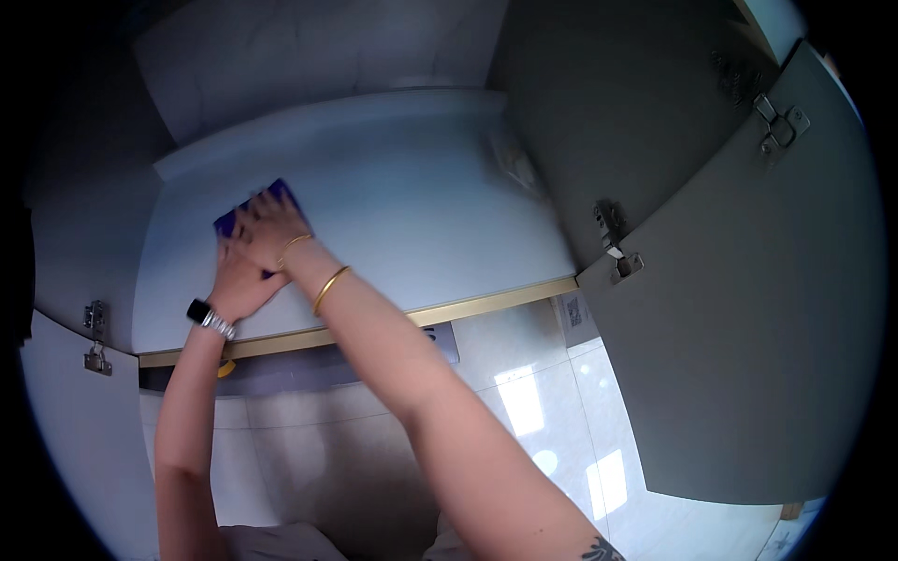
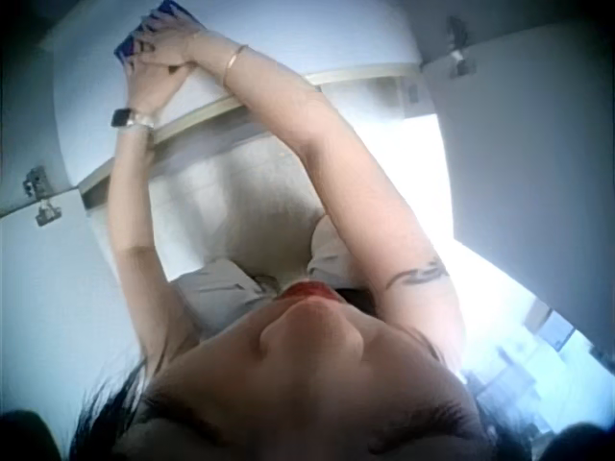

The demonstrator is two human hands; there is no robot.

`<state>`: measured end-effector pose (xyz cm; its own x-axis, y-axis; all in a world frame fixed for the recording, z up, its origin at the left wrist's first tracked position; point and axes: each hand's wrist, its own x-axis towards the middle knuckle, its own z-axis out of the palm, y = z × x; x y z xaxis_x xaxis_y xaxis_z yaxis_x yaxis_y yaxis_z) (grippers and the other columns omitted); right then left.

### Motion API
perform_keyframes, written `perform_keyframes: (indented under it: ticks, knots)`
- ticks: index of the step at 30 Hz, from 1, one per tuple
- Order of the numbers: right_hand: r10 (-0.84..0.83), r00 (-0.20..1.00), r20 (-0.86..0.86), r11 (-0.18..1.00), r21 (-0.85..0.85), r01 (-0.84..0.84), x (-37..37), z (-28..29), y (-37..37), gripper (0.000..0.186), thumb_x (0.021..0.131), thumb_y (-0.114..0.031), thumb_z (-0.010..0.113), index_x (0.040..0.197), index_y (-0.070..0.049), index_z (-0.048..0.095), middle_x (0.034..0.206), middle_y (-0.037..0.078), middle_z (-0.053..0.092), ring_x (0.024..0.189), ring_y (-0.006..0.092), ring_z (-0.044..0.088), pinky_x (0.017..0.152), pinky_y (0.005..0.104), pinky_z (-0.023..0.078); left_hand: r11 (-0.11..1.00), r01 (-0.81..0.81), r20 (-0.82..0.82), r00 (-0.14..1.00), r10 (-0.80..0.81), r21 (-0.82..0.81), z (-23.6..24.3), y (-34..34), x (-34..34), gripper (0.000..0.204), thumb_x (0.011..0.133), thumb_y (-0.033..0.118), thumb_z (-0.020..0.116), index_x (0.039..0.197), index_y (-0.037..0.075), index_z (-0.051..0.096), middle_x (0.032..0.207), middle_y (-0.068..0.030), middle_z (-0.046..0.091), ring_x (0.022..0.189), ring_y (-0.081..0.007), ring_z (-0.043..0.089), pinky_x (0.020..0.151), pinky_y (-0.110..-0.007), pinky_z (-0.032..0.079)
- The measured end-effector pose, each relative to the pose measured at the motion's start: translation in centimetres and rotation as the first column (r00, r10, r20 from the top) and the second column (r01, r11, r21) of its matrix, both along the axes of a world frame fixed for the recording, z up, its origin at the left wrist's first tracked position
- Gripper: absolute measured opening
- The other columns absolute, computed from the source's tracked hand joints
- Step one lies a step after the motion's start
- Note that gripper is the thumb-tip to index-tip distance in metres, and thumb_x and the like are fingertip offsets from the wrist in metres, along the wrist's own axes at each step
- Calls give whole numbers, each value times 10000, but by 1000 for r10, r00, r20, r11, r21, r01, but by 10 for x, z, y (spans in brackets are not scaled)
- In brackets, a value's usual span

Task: The person wipes the interior of a cabinet, the surface of bathroom sinks, and cabinet doors with a purple cloth.

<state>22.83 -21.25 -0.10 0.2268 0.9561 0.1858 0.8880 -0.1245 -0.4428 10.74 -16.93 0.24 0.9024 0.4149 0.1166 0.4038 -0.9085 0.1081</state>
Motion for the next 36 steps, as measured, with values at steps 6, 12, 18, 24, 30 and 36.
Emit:
perform_keyframes:
  ticks: [6,12,18,24,30,36]
  knots:
    - [-187,980,67,981,62,183,107,-16,-70,672,915,-517,427,1458,-121,414,1537,170,322,1454,332,220,1187,436,156,987,161,-39,986,-161,3,-7,-52,109,983,797,733,499,1524,118,257,1575,-191,217,1468,-383,108,1168,-570,73]
    - [-352,936,7,933,78,350,168,-22,-163,617,938,-499,451,1448,-153,437,1530,172,334,1441,339,244,1181,436,166,944,330,3,944,-330,-29,-12,-119,182,1029,763,726,540,1534,121,224,1586,-188,183,1474,-379,98,1166,-586,25]
    - [-419,862,283,908,125,400,201,-39,-173,520,985,-426,417,1386,-104,500,1475,210,396,1370,380,355,1131,466,275,902,411,-133,894,-427,-135,5,-122,206,940,789,656,550,1526,145,266,1590,-178,178,1476,-377,84,1174,-564,40]
    - [-409,791,455,880,-32,473,194,-35,-114,535,1015,-376,272,1451,-88,385,1505,207,343,1410,361,301,1142,504,259,949,314,-67,948,-311,42,-15,-70,215,946,814,660,488,1549,158,168,1608,-140,132,1485,-350,56,1176,-560,46]
    - [-437,862,257,880,-74,469,179,-32,-32,700,988,-523,187,1487,-50,320,1577,105,254,1478,244,163,1201,465,100,981,195,-45,980,-196,-13,-12,-7,194,992,794,698,493,1554,166,140,1611,-126,125,1484,-334,83,1184,-544,49]
    - [-385,893,234,905,-96,415,140,-30,42,705,985,-521,174,1480,-45,332,1573,126,255,1477,254,169,1202,459,97,995,102,-70,992,-101,15,-21,61,162,1009,770,743,505,1546,189,177,1608,-106,149,1481,-331,96,1189,-532,65]
